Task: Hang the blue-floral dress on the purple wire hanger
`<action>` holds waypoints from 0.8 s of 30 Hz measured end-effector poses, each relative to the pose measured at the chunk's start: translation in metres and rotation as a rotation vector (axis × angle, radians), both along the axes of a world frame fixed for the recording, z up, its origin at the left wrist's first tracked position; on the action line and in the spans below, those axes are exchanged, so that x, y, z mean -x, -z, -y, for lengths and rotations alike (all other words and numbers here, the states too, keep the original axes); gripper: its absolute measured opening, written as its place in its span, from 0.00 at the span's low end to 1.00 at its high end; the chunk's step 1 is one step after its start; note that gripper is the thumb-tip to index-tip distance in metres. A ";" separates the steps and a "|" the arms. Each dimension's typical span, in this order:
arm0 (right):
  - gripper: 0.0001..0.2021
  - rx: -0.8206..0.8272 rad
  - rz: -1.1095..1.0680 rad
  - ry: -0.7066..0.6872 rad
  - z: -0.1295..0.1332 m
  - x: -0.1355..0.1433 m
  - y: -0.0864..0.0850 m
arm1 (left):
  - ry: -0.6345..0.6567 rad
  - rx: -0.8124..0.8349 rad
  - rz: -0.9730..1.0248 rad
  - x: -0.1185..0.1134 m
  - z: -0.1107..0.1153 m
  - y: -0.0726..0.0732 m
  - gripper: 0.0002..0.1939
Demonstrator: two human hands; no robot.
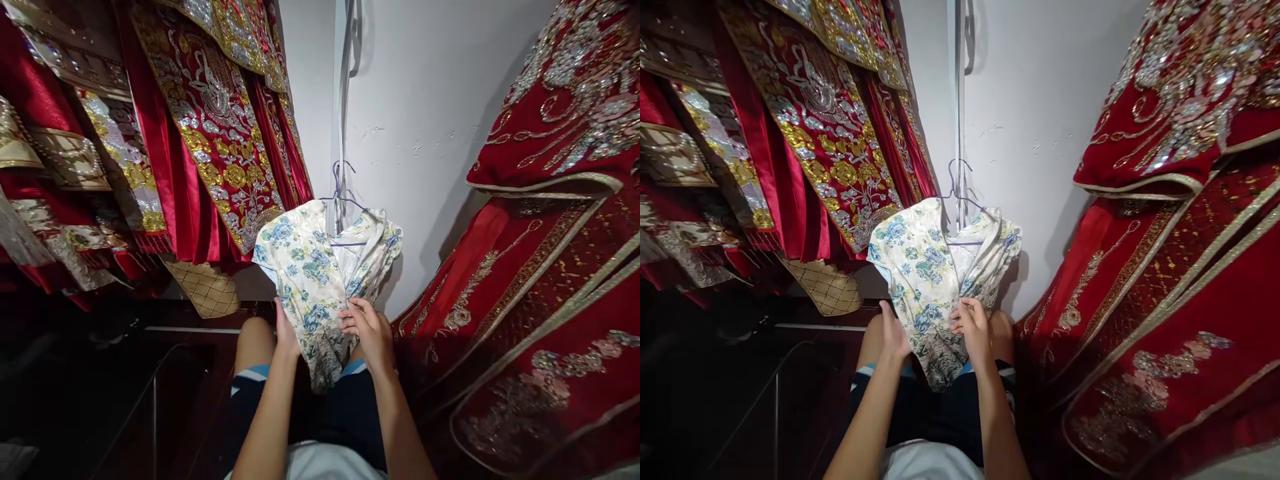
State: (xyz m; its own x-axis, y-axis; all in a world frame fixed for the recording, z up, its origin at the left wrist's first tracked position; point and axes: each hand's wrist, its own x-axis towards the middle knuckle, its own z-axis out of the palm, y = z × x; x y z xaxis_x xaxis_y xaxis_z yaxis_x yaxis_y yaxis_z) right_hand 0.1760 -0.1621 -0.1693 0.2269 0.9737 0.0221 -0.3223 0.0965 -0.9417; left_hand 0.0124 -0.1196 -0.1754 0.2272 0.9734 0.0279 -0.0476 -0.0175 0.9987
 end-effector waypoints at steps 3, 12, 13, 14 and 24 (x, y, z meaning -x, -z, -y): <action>0.23 -0.018 0.038 -0.078 -0.006 0.010 0.008 | 0.012 0.093 0.221 0.013 0.008 0.012 0.52; 0.18 -0.045 0.145 -0.153 -0.033 0.010 -0.007 | -0.196 0.096 0.270 0.008 0.009 0.011 0.37; 0.17 -0.056 0.142 -0.128 -0.032 0.009 -0.008 | -0.301 0.056 0.248 0.010 0.007 0.014 0.33; 0.17 -0.065 0.142 -0.102 -0.029 0.009 -0.007 | -0.416 0.000 0.232 0.012 0.005 0.018 0.30; 0.14 -0.081 0.228 -0.214 -0.013 0.013 -0.004 | -0.337 -0.608 -0.150 -0.018 0.011 0.026 0.18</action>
State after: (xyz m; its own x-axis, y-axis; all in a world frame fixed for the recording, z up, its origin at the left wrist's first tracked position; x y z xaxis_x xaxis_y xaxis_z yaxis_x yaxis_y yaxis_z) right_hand 0.1628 -0.1493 -0.1649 -0.0023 0.9917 0.1286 -0.1246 0.1273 -0.9840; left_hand 0.0308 -0.1304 -0.2019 -0.0399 0.8135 0.5801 0.1961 -0.5629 0.8029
